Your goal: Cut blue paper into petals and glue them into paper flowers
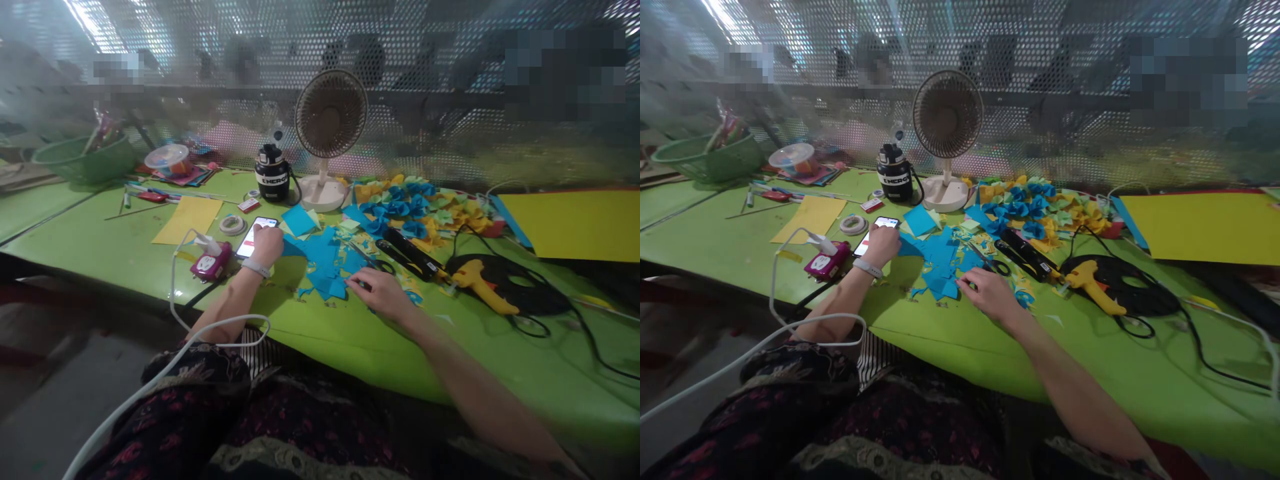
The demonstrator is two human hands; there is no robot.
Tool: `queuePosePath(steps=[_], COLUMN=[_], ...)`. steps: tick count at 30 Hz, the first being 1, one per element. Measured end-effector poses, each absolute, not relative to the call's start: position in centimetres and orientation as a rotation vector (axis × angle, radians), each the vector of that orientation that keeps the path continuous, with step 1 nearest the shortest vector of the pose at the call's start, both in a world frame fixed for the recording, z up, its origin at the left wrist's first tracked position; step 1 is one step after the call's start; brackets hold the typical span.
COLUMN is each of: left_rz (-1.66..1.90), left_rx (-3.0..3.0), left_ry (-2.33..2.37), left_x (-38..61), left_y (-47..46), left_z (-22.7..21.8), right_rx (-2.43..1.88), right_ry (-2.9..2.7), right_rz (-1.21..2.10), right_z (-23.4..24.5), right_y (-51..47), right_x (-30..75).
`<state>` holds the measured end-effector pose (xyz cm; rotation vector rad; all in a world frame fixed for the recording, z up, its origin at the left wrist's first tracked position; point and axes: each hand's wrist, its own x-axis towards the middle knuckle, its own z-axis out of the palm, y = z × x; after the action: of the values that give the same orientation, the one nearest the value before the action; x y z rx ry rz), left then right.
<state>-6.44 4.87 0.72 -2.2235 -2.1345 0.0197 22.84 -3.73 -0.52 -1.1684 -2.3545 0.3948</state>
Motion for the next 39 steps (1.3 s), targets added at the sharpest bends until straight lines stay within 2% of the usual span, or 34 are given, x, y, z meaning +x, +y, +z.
queuePosePath(steps=[21,29,39], left_rz=[-0.084,0.046,-0.074], left_rx=[-2.508,-2.405,-2.424], left_ry=[-1.933,-2.142,-2.098], left_x=[-5.5,-5.6,-5.8], left_y=[3.0,2.9,3.2], left_z=[1.6,2.1,1.8], right_rx=[-1.111,-1.123,-1.118], right_ry=[-2.510,-2.522,-2.525], right_rz=[0.361,0.396,0.385], right_z=[-1.0,-1.0,-0.6], right_y=[-3.9,-3.9,-4.1], right_x=[23.1,23.1,22.9])
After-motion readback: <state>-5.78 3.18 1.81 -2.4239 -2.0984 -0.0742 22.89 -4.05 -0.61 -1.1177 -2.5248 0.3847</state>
